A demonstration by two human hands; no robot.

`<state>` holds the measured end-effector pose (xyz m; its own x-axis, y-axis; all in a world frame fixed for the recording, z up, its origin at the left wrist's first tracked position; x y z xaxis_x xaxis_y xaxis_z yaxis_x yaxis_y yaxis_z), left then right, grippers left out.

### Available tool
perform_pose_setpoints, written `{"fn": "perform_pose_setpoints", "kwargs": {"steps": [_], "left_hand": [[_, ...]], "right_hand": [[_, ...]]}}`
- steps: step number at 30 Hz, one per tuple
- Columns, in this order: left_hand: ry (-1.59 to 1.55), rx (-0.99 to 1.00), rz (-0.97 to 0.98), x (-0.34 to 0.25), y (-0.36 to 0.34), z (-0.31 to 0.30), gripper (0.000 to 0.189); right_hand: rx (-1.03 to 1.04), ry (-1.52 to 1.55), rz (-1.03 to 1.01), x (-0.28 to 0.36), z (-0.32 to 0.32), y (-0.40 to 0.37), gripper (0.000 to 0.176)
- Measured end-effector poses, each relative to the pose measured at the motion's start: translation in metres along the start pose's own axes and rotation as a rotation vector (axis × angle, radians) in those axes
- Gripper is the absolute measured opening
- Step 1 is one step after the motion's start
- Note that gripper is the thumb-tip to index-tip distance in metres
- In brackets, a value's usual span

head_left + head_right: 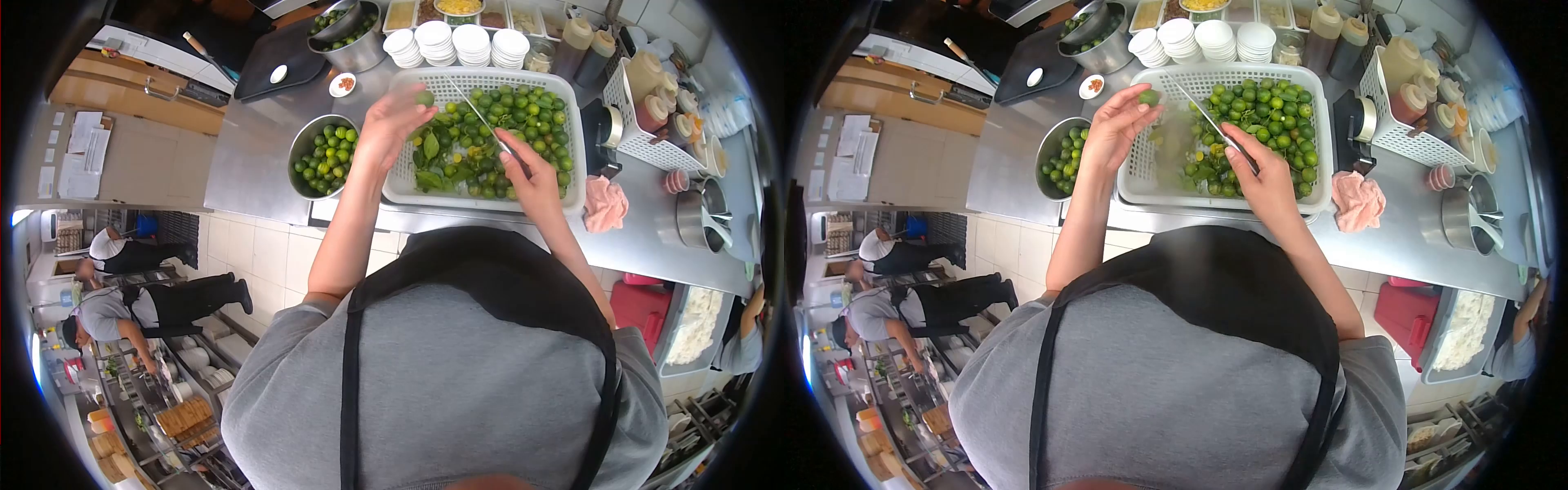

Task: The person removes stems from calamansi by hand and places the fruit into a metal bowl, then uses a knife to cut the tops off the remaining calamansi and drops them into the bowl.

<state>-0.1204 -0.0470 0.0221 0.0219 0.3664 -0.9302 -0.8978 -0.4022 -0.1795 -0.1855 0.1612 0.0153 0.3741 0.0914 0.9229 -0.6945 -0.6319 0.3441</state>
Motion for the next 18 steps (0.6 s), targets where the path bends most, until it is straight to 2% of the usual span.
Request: {"fn": "perform_pose_setpoints", "kwargs": {"steps": [5, 10, 16, 18], "left_hand": [[-0.204, 0.024, -0.028, 0.006, -0.001, -0.004, 0.031], [-0.231, -0.045, -0.038, 0.005, -0.004, -0.003, 0.024], [-0.215, -0.049, 0.037, 0.002, -0.007, 0.005, 0.021], [-0.225, -0.064, 0.038, 0.002, -0.006, 0.004, 0.021]], "right_hand": [[0.020, -0.016, 0.012, 0.001, 0.001, -0.002, 0.030], [0.033, -0.019, 0.037, 0.003, 0.000, -0.004, 0.030], [0.059, 0.044, -0.036, 0.010, 0.012, -0.007, 0.031], [0.074, 0.008, -0.131, 0.017, 0.015, -0.006, 0.031]]}}
Point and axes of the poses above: each hand's wrist, its own y-axis towards the middle knuckle, its own z-axis out of the palm, x = y × z, the point moved 10 cm from there along y, towards the middle knuckle, and after that the axes turned 11 degrees about -z, right-handed, at the moved point
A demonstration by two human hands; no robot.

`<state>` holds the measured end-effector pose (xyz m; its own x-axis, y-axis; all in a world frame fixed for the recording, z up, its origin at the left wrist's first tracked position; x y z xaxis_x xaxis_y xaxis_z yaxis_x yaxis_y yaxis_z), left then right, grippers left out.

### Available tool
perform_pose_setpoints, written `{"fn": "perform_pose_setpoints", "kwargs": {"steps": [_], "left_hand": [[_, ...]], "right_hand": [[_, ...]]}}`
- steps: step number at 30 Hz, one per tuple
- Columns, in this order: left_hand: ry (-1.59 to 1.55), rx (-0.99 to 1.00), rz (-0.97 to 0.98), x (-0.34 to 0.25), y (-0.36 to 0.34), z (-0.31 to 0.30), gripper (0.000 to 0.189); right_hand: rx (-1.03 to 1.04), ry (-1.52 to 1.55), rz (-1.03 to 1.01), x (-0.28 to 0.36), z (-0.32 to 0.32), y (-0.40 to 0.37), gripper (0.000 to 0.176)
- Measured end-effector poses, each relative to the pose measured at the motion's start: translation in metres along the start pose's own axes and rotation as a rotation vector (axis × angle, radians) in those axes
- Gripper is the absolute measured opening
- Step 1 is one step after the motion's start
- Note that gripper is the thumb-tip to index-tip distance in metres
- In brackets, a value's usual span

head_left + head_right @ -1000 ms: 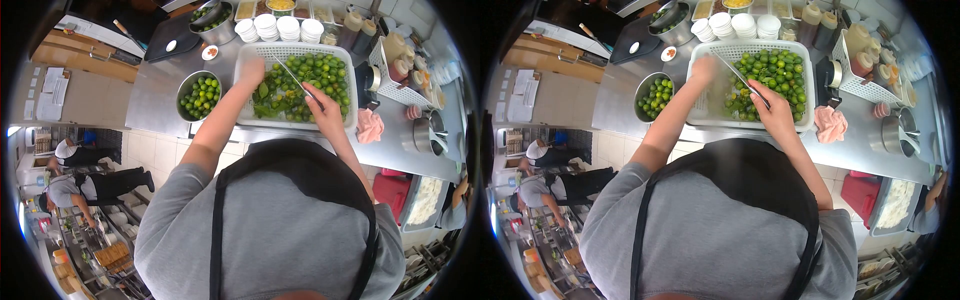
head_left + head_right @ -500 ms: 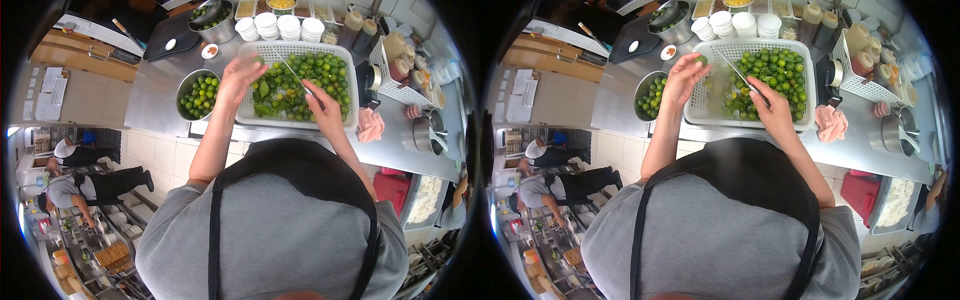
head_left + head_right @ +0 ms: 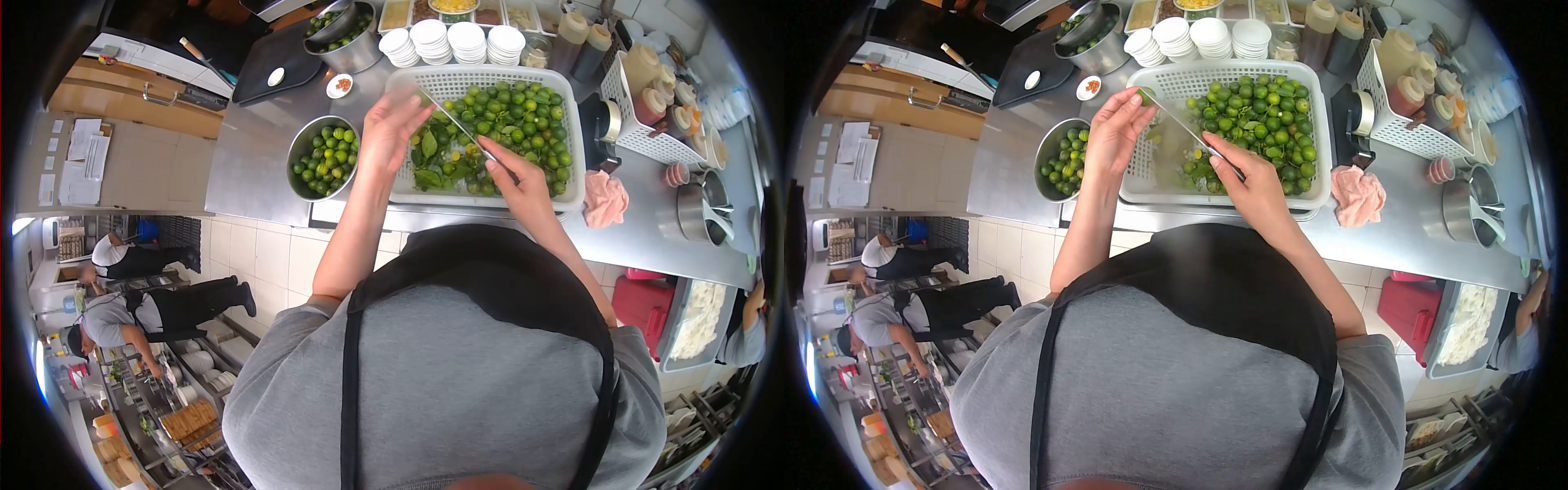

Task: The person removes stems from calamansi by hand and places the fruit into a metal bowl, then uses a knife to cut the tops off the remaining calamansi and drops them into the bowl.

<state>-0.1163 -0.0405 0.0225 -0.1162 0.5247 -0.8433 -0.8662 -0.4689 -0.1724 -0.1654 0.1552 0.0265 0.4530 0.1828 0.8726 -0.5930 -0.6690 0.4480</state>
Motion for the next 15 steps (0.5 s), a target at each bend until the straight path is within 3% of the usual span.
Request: {"fn": "perform_pose_setpoints", "kwargs": {"steps": [6, 8, 11, 15], "left_hand": [[0.082, -0.020, 0.016, 0.002, -0.003, 0.004, 0.020], [0.266, 0.012, -0.098, 0.022, -0.010, 0.021, 0.020], [0.208, 0.055, -0.119, 0.033, -0.016, 0.032, 0.025], [0.223, -0.116, 0.084, -0.003, 0.001, 0.002, 0.021]], "right_hand": [[0.007, -0.057, 0.020, 0.000, -0.001, 0.002, 0.030], [-0.016, -0.095, 0.017, 0.000, -0.004, 0.007, 0.030], [-0.063, -0.114, 0.017, -0.004, -0.012, 0.010, 0.030], [-0.037, -0.039, 0.020, 0.002, -0.008, 0.006, 0.030]]}}
Point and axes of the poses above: each hand's wrist, its own y-axis towards the middle knuckle, its own z-axis out of the palm, x = y × z, the point moved 10 cm from there along y, towards the middle knuckle, and after that the axes turned 11 degrees about -z, right-handed, at the moved point
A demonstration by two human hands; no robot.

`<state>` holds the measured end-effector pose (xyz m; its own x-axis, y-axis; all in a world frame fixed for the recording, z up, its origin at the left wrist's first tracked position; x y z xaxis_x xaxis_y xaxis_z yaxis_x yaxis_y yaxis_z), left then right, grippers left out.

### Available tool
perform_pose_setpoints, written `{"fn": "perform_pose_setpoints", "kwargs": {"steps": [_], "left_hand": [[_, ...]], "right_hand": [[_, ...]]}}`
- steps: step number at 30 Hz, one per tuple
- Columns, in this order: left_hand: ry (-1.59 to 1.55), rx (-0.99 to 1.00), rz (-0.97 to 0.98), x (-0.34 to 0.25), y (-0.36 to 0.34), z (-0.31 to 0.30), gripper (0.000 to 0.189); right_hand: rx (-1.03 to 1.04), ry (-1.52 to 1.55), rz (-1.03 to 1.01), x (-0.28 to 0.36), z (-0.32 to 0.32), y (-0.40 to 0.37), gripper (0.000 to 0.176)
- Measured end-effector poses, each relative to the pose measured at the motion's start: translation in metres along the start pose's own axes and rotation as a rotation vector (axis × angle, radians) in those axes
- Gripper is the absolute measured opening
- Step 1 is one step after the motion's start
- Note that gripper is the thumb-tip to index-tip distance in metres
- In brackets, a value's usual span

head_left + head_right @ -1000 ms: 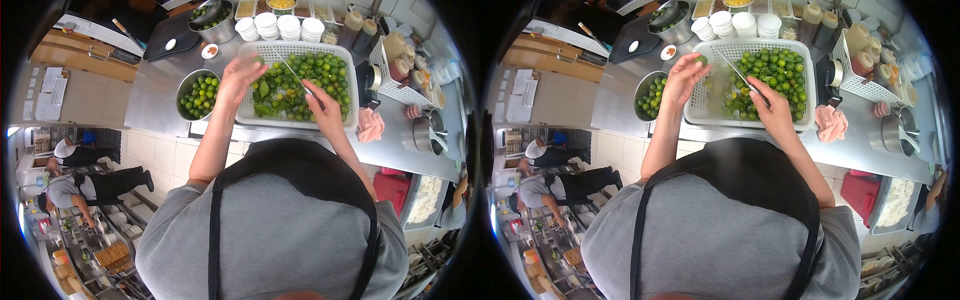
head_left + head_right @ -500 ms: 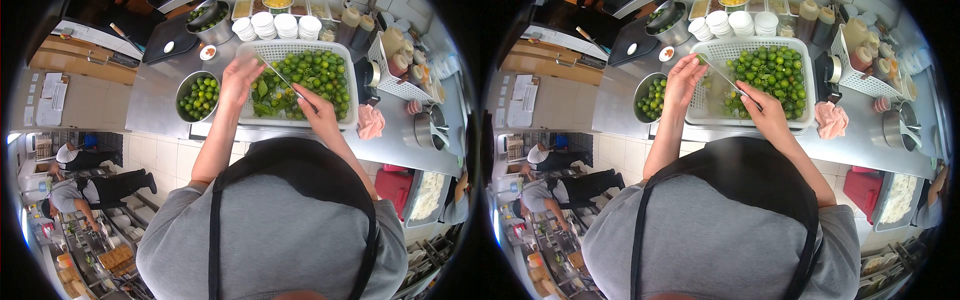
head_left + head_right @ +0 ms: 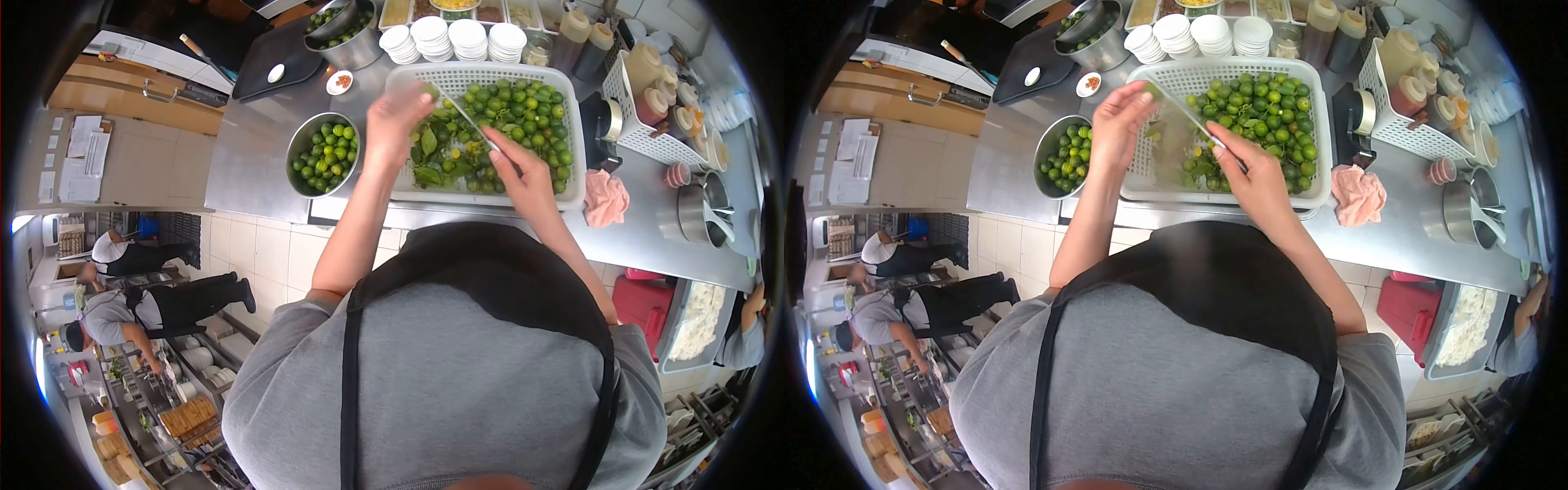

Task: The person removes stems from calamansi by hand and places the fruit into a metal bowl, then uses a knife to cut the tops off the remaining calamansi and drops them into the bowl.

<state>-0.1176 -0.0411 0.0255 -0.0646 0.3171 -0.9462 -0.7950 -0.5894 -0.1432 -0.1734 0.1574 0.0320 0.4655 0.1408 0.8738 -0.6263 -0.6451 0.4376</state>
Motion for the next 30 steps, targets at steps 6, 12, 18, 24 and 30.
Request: {"fn": "perform_pose_setpoints", "kwargs": {"steps": [6, 12, 18, 24, 30], "left_hand": [[0.083, -0.008, 0.079, -0.009, 0.004, -0.004, 0.020], [0.135, 0.057, -0.007, 0.010, -0.006, 0.013, 0.018], [-0.220, 0.194, -0.202, 0.014, -0.002, 0.000, 0.016], [-0.356, -0.011, -0.072, -0.020, 0.008, -0.087, 0.020], [1.393, -0.646, 0.338, -0.086, -0.018, -0.118, 0.031]], "right_hand": [[0.050, -0.019, 0.015, -0.003, 0.007, -0.004, 0.029], [0.007, -0.051, -0.042, -0.002, 0.006, 0.004, 0.029], [0.034, -0.038, -0.052, 0.004, 0.012, 0.004, 0.029], [0.059, -0.120, 0.039, -0.020, 0.010, -0.006, 0.029], [0.046, -0.150, 0.245, -0.037, -0.011, -0.008, 0.030]]}}
Point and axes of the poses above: each hand's wrist, its own y-axis towards the middle knuckle, its own z-axis out of the palm, x = y × z, the point moved 10 cm from there along y, towards the middle knuckle, and after that the axes turned 11 degrees about -z, right-handed, at the moved point
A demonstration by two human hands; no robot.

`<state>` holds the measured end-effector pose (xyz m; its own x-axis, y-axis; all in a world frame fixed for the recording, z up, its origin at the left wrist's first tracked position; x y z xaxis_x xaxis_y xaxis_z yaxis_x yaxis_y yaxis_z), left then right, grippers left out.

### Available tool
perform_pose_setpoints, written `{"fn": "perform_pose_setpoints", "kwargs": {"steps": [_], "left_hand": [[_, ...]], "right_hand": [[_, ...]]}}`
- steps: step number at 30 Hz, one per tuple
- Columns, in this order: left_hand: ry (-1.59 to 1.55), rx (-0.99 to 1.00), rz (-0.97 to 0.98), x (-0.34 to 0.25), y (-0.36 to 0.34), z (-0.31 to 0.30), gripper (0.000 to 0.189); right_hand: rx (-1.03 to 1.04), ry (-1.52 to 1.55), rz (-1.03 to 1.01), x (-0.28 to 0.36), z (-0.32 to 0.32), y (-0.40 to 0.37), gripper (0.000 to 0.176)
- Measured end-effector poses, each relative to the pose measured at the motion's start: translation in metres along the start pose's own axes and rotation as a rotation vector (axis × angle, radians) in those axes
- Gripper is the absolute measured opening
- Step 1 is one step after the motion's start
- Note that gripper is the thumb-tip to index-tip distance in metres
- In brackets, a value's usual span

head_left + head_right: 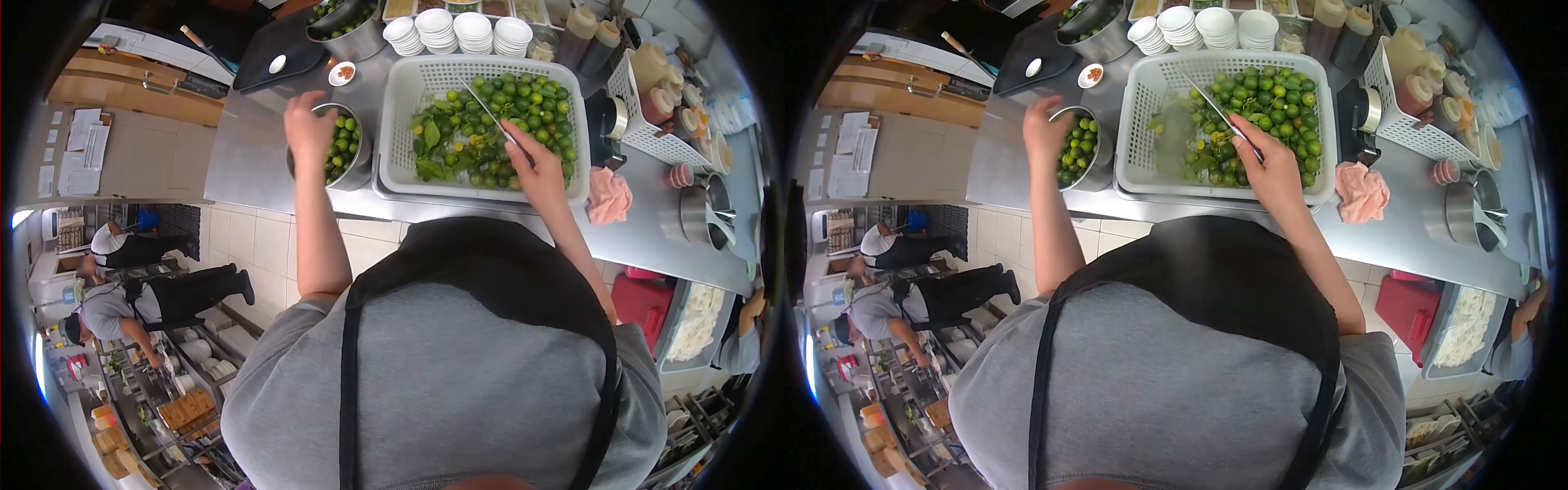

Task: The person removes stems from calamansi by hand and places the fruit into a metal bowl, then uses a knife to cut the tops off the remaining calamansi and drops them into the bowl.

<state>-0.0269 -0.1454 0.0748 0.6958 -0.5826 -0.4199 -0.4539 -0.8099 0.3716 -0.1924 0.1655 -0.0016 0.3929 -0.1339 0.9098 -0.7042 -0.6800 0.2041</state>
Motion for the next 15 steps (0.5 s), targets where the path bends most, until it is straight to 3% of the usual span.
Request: {"fn": "perform_pose_setpoints", "kwargs": {"steps": [4, 7, 10, 15], "left_hand": [[0.032, 0.214, 0.295, -0.061, -0.039, 0.087, 0.018], [0.248, 0.629, 0.303, -0.113, -0.084, 0.156, 0.016], [0.320, 0.497, 0.400, -0.112, -0.094, 0.197, 0.015], [0.376, 0.500, 0.456, -0.107, -0.090, 0.208, 0.016]], "right_hand": [[-0.077, 0.061, -0.211, 0.015, 0.001, 0.002, 0.030], [-0.068, 0.052, -0.194, 0.015, 0.002, 0.000, 0.030], [-0.030, -0.001, -0.118, 0.010, -0.002, -0.002, 0.030], [-0.040, 0.035, -0.071, 0.009, -0.005, -0.003, 0.031]]}}
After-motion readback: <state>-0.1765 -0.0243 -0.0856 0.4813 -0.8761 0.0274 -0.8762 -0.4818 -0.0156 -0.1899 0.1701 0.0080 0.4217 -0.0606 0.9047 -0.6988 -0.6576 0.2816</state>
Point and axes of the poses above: each hand's wrist, its own y-axis towards the middle knuckle, its own z-axis out of the palm, x = y × z, the point moved 10 cm from there along y, towards the middle knuckle, and after that the axes turned 11 degrees about -z, right-handed, at the moved point
